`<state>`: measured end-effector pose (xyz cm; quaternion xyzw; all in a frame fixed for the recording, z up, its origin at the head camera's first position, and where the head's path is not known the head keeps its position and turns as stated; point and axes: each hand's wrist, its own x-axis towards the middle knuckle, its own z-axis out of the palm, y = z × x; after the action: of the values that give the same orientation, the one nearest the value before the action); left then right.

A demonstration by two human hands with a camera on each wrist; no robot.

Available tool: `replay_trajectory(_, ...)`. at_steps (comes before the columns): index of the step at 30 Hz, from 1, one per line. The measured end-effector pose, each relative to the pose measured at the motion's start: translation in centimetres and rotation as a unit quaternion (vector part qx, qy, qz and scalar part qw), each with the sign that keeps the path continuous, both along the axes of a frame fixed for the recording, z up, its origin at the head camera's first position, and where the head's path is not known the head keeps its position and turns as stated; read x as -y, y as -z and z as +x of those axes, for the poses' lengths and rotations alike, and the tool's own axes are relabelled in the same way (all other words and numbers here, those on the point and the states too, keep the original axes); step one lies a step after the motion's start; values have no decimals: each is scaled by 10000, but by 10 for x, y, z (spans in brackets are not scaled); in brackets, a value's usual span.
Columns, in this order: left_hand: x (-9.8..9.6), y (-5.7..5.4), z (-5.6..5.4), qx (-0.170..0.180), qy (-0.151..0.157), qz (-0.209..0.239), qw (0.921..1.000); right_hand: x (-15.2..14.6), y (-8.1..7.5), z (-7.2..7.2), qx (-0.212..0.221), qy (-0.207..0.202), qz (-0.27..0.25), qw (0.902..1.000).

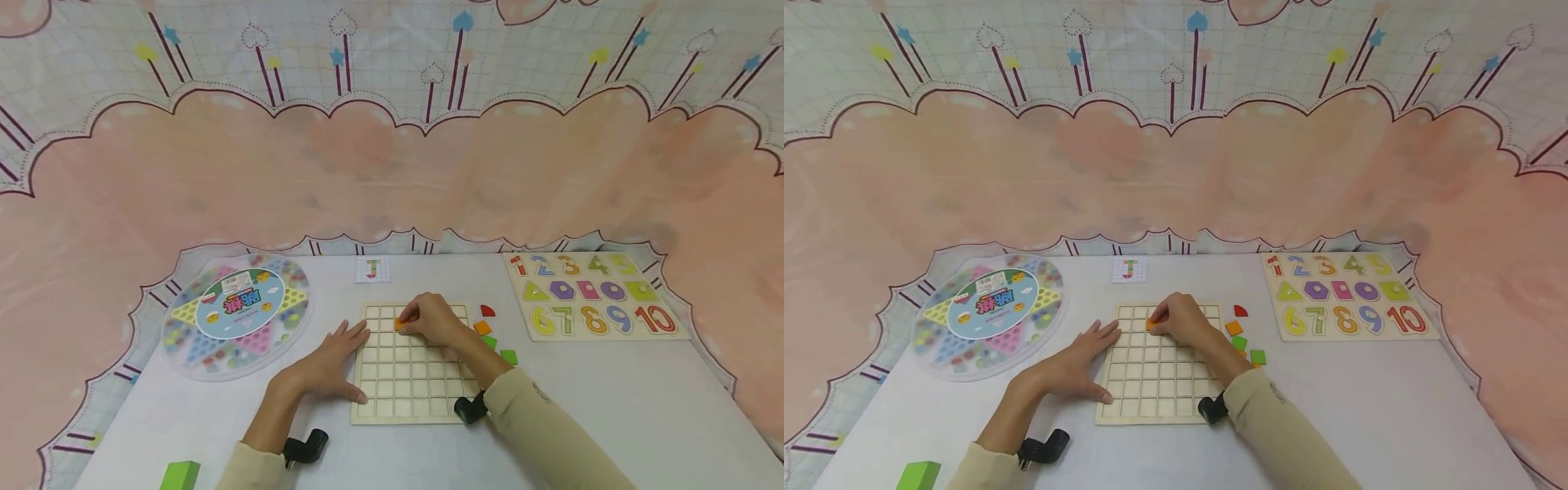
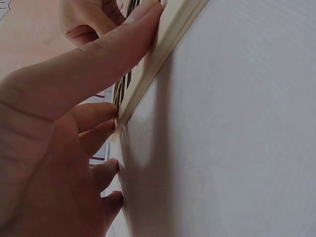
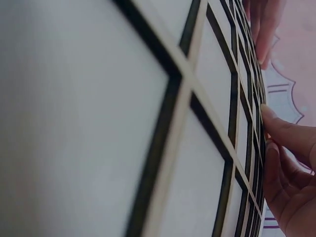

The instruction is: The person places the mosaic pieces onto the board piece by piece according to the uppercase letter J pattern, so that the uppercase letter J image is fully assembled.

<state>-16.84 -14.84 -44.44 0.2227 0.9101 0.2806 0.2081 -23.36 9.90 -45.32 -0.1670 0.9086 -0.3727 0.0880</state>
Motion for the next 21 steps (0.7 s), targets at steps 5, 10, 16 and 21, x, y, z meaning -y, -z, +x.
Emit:
replay_trajectory(5,4,0,0,17,42,101,9999,1,-2,-1,-129,-143,116,9997)
replay_trajectory(10,4,1,-2,-26,100,88,9999,-2,-3,0,-147,-229,124,9996)
replay_trajectory(16,5,2,0,-8,78,44,10000,-1,-2,0,44,-251,41,9997)
replay_trajectory(21,6,4,0,-6,37,68,10000,-7,-3,-2,198,-420,39,9989)
